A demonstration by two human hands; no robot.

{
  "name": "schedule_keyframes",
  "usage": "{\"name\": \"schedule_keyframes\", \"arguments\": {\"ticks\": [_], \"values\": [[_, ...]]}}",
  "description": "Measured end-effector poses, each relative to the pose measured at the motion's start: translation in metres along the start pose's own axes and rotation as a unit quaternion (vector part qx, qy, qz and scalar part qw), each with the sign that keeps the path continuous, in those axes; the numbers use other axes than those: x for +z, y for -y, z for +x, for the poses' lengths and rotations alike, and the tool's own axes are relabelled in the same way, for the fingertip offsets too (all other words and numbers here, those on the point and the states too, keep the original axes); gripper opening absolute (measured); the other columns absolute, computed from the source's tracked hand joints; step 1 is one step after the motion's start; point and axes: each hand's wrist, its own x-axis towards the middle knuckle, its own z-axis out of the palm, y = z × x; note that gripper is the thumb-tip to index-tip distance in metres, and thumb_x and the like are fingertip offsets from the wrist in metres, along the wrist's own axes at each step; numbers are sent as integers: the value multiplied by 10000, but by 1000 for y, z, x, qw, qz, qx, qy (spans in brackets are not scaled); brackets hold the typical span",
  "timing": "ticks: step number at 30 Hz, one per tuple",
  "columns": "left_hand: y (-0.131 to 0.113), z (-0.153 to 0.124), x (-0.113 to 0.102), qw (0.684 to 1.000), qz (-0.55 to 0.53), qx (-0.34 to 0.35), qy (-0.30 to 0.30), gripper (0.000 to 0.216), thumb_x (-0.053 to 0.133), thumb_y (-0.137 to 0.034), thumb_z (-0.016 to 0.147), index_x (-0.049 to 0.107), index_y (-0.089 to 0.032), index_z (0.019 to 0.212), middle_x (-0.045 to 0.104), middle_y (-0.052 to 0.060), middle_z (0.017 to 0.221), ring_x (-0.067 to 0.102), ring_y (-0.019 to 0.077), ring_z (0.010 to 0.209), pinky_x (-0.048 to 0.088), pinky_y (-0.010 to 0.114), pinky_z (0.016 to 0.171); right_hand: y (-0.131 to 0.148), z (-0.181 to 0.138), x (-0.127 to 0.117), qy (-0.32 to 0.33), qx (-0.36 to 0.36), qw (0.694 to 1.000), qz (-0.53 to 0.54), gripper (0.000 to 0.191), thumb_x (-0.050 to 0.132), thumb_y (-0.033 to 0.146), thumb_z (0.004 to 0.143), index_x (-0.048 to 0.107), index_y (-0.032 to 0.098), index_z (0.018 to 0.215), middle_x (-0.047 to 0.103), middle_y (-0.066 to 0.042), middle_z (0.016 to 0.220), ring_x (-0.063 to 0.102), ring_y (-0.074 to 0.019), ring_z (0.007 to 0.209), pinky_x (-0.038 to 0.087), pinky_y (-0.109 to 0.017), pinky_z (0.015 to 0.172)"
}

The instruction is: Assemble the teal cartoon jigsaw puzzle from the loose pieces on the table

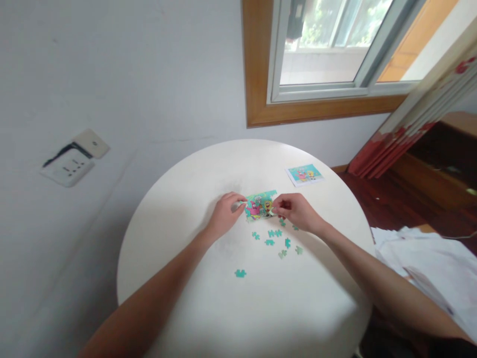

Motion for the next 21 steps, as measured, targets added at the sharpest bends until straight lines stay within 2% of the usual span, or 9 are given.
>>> {"name": "schedule_keyframes", "arguments": {"ticks": [3, 6, 13, 21], "values": [[-10, -1, -4, 998, -13, 30, 45, 111, 601, -265, 917, 708, -238, 909, 723, 23, 949, 649, 197, 930, 506, 360, 888, -3, 19, 10, 39, -12, 999, 9, 127, 635, 267, 785, 699, 158, 774, 612, 0, 633, 550, -130, 582, 446, -259, 575], [-13, -2, -4, 997, -8, 32, 67, 122, 610, -285, 924, 725, -247, 906, 737, 26, 921, 654, 201, 895, 505, 372, 865, -8, 28, 19, 40, 1, 998, 38, 144, 649, 279, 762, 716, 156, 793, 608, 10, 618, 543, -129, 566, 440, -256, 556], [-15, -7, 4, 995, -18, 61, 75, 93, 697, -318, 884, 724, -255, 947, 754, 8, 938, 660, 194, 891, 496, 363, 861, -18, 27, 21, 49, 28, 995, 82, 133, 713, 274, 737, 656, 157, 707, 598, 16, 565, 525, -113, 528, 415, -243, 525], [-23, -10, 6, 990, 53, 96, 83, 59, 705, -276, 853, 685, -243, 898, 735, 1, 906, 646, 195, 905, 484, 355, 862, -22, 23, 32, 59, 49, 987, 144, 153, 743, 287, 710, 669, 153, 699, 626, 6, 591, 537, -110, 544, 422, -241, 541]]}}
